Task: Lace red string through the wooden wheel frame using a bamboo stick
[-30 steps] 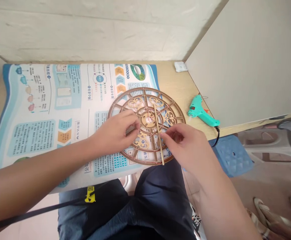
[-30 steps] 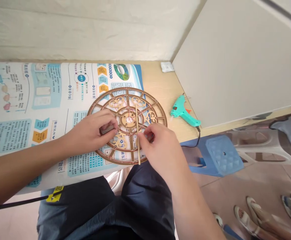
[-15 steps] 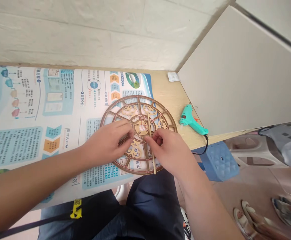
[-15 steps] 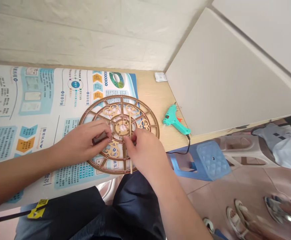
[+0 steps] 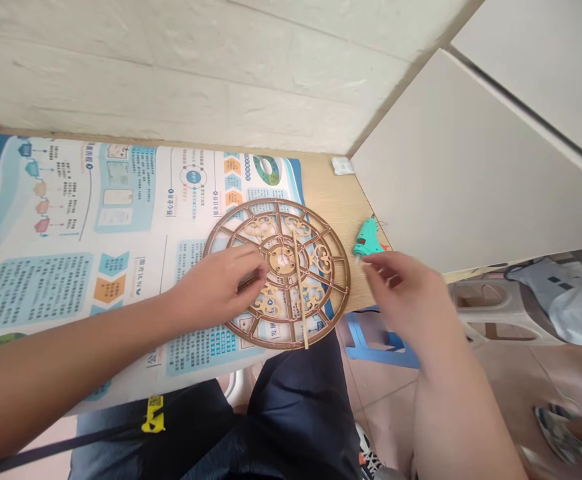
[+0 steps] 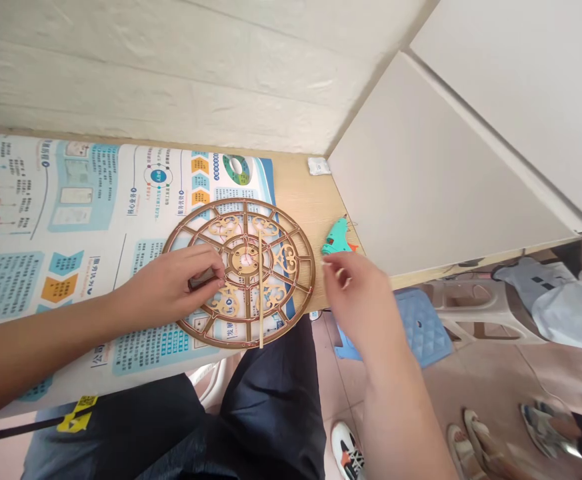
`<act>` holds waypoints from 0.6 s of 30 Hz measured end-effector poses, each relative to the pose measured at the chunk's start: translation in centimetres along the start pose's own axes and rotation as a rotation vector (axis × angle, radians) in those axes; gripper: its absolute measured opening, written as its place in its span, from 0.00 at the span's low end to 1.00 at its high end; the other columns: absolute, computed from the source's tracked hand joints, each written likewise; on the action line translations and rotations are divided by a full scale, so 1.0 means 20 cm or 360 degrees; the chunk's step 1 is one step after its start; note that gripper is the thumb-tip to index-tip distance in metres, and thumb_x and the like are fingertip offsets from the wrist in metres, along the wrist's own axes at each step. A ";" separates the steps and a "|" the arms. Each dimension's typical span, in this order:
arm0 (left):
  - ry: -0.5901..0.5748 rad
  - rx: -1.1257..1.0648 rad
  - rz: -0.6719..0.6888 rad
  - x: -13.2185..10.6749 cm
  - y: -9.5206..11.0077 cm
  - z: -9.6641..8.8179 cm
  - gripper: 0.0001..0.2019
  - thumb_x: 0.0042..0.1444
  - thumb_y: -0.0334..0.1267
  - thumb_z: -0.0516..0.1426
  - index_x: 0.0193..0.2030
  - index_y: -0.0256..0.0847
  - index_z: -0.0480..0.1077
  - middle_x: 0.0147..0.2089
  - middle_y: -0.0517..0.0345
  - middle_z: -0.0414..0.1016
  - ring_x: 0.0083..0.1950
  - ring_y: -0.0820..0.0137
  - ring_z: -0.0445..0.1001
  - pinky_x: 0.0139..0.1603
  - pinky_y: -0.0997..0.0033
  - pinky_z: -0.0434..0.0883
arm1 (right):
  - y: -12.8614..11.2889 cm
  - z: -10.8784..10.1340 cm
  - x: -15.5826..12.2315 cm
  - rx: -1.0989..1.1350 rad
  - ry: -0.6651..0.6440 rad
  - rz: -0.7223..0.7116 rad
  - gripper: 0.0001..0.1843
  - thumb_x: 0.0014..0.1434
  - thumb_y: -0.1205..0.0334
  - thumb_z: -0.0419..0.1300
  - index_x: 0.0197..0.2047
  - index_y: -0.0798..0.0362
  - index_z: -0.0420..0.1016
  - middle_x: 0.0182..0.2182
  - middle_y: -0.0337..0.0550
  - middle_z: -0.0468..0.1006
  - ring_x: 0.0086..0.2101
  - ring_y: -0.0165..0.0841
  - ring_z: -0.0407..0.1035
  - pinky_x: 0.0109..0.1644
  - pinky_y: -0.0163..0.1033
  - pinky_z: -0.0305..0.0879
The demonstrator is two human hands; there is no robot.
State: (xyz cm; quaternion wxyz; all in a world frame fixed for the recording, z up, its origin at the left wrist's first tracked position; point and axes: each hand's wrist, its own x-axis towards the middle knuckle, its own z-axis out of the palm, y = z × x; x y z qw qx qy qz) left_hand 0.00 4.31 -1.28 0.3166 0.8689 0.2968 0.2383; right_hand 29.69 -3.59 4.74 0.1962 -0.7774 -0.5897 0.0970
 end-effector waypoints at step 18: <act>0.0072 -0.0043 0.0061 0.00 -0.04 0.02 0.06 0.71 0.28 0.55 0.42 0.40 0.71 0.42 0.61 0.72 0.45 0.72 0.72 0.44 0.72 0.65 | -0.14 0.15 0.14 -0.0739 -0.0092 -0.1927 0.22 0.63 0.83 0.53 0.54 0.59 0.81 0.37 0.45 0.78 0.34 0.39 0.73 0.37 0.44 0.66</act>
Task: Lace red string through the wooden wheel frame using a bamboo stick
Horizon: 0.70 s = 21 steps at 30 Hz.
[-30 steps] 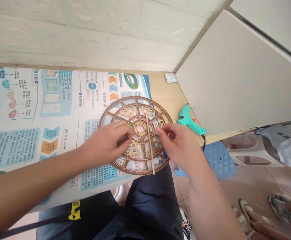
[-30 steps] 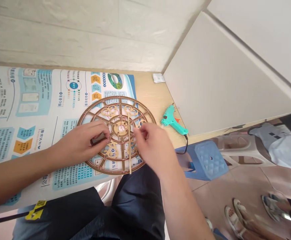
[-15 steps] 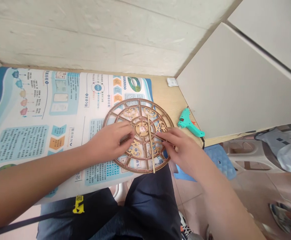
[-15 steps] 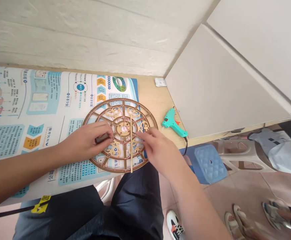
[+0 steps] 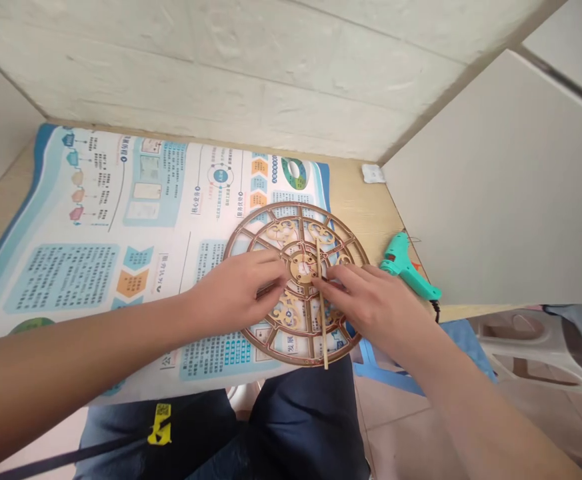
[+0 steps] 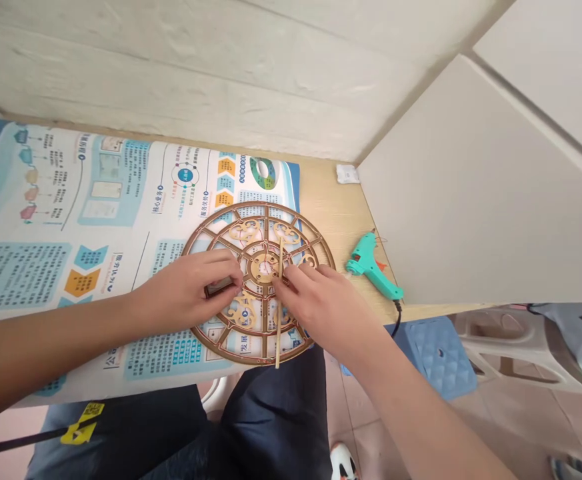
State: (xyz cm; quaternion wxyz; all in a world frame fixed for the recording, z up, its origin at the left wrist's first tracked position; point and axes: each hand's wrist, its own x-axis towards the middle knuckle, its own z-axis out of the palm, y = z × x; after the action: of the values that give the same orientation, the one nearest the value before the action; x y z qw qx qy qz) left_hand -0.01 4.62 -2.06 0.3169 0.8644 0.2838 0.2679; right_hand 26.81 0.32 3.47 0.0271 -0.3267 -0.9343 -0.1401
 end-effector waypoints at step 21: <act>-0.0081 0.0138 -0.0130 0.03 0.05 -0.03 0.06 0.73 0.29 0.55 0.45 0.41 0.71 0.42 0.62 0.73 0.41 0.78 0.70 0.39 0.74 0.67 | -0.27 0.13 -0.03 0.1735 0.0828 0.1149 0.15 0.64 0.76 0.64 0.48 0.48 0.81 0.41 0.36 0.88 0.40 0.27 0.83 0.43 0.26 0.78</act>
State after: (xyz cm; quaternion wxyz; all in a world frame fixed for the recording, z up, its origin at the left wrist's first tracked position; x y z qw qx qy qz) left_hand 0.29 4.55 -0.88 0.2969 0.8716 0.3221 0.2200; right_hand 24.01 -3.32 -0.40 0.4543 -0.5122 -0.6677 0.2924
